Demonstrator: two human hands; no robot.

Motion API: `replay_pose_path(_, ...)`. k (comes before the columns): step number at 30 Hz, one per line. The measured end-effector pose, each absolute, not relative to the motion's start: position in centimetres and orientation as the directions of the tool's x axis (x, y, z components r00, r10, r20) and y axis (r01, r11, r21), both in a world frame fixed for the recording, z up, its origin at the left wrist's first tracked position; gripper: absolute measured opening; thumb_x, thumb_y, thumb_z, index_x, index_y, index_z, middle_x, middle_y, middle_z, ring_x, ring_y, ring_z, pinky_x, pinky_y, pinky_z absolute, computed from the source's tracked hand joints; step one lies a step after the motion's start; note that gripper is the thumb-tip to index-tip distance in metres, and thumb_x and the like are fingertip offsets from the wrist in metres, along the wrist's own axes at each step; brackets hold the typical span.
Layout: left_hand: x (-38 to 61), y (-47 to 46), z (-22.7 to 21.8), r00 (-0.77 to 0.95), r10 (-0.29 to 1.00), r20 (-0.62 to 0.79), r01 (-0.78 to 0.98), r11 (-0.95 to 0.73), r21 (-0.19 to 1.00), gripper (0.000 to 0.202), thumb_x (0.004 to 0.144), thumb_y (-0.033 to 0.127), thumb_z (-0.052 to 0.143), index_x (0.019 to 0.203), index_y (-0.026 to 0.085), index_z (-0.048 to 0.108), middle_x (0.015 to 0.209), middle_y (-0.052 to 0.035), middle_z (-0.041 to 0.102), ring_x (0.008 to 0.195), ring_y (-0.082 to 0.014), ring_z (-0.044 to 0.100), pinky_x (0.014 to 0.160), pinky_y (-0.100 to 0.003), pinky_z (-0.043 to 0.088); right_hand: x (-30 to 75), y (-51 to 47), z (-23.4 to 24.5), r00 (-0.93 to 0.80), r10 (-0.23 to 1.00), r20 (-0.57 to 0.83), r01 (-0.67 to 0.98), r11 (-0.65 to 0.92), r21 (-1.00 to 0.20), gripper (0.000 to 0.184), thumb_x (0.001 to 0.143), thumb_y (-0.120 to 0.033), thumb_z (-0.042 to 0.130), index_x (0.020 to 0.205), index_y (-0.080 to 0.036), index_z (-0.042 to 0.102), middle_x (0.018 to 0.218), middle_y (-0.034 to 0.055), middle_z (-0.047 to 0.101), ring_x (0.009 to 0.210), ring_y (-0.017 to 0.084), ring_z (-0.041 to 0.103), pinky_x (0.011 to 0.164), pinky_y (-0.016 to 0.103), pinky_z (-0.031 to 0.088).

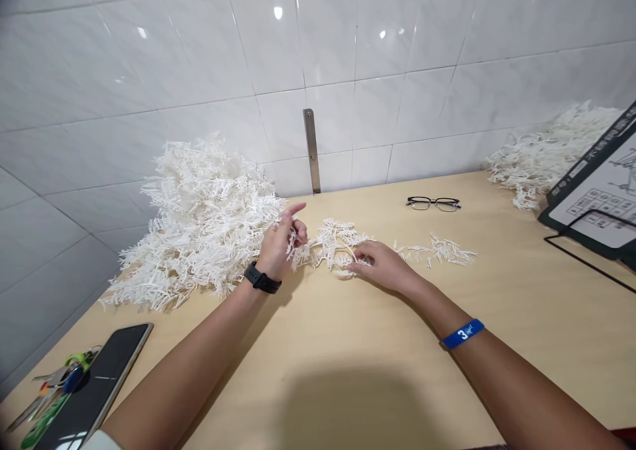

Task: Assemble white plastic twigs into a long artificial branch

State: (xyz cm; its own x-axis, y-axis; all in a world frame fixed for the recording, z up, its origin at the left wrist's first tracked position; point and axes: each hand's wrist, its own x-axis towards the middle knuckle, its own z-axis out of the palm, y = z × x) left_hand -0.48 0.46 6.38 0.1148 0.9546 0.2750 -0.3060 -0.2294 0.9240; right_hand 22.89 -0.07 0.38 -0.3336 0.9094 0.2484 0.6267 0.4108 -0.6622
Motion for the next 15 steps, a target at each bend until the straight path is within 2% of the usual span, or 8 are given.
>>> replay_pose_path(5, -2.0, 1.6, 7.2, 0.077, 0.951, 0.299, -0.353, -0.255, 0.900, 0.038, 0.091, 0.050, 0.051, 0.106, 0.016, 0.060, 0.058, 0.0046, 0.045, 0.047, -0.0055, 0.035, 0.047, -0.019, 0.033, 23.2, 0.1, -0.1, -0.369, 0.907, 0.206, 0.587, 0.399, -0.704, 0.019, 0.084, -0.035, 0.058, 0.075, -0.019, 0.066, 0.086, 0.0055, 0.063, 0.081, 0.020, 0.055, 0.074, 0.032, 0.040)
replay_pose_path(9, -2.9, 2.2, 7.5, 0.059, 0.952, 0.301, -0.275, -0.274, 0.922, 0.037, 0.091, 0.052, 0.050, 0.097, 0.016, 0.060, 0.055, 0.0055, 0.038, 0.045, -0.0059, 0.029, 0.044, -0.019, 0.029, 23.6, 0.2, -0.2, -0.340, 0.919, 0.198, 0.554, 0.366, -0.748, 0.025, 0.086, -0.038, 0.056, 0.073, -0.019, 0.063, 0.083, 0.0046, 0.060, 0.077, 0.020, 0.054, 0.071, 0.032, 0.039)
replay_pose_path(11, -3.2, 2.3, 7.5, 0.071, 0.948, 0.312, -0.153, -0.298, 0.942, 0.036, 0.092, 0.050, 0.048, 0.097, 0.017, 0.062, 0.055, 0.0048, 0.040, 0.046, -0.0065, 0.031, 0.045, -0.020, 0.029, 23.6, 0.1, -0.1, -0.347, 0.917, 0.194, 0.510, 0.359, -0.782, 0.027, 0.086, -0.041, 0.057, 0.073, -0.018, 0.062, 0.084, 0.0047, 0.060, 0.078, 0.020, 0.053, 0.071, 0.032, 0.038)
replay_pose_path(13, -3.2, 2.2, 7.2, 0.107, 0.942, 0.317, 0.044, -0.323, 0.945, 0.033, 0.093, 0.045, 0.048, 0.099, 0.018, 0.065, 0.058, 0.0033, 0.045, 0.048, -0.0074, 0.035, 0.047, -0.020, 0.030, 23.4, -0.1, 0.1, -0.362, 0.914, 0.181, 0.462, 0.345, -0.817, 0.030, 0.087, -0.044, 0.057, 0.072, -0.018, 0.061, 0.083, 0.0044, 0.058, 0.077, 0.019, 0.051, 0.069, 0.031, 0.037)
replay_pose_path(15, -2.9, 2.0, 6.5, 0.166, 0.936, 0.311, 0.265, -0.346, 0.900, 0.027, 0.092, 0.037, 0.050, 0.099, 0.019, 0.068, 0.064, 0.0009, 0.054, 0.054, -0.0090, 0.044, 0.052, -0.022, 0.034, 23.1, -0.3, 0.3, -0.375, 0.911, 0.169, 0.417, 0.328, -0.848, 0.034, 0.087, -0.046, 0.057, 0.069, -0.017, 0.059, 0.079, 0.0037, 0.056, 0.073, 0.017, 0.048, 0.066, 0.030, 0.036)
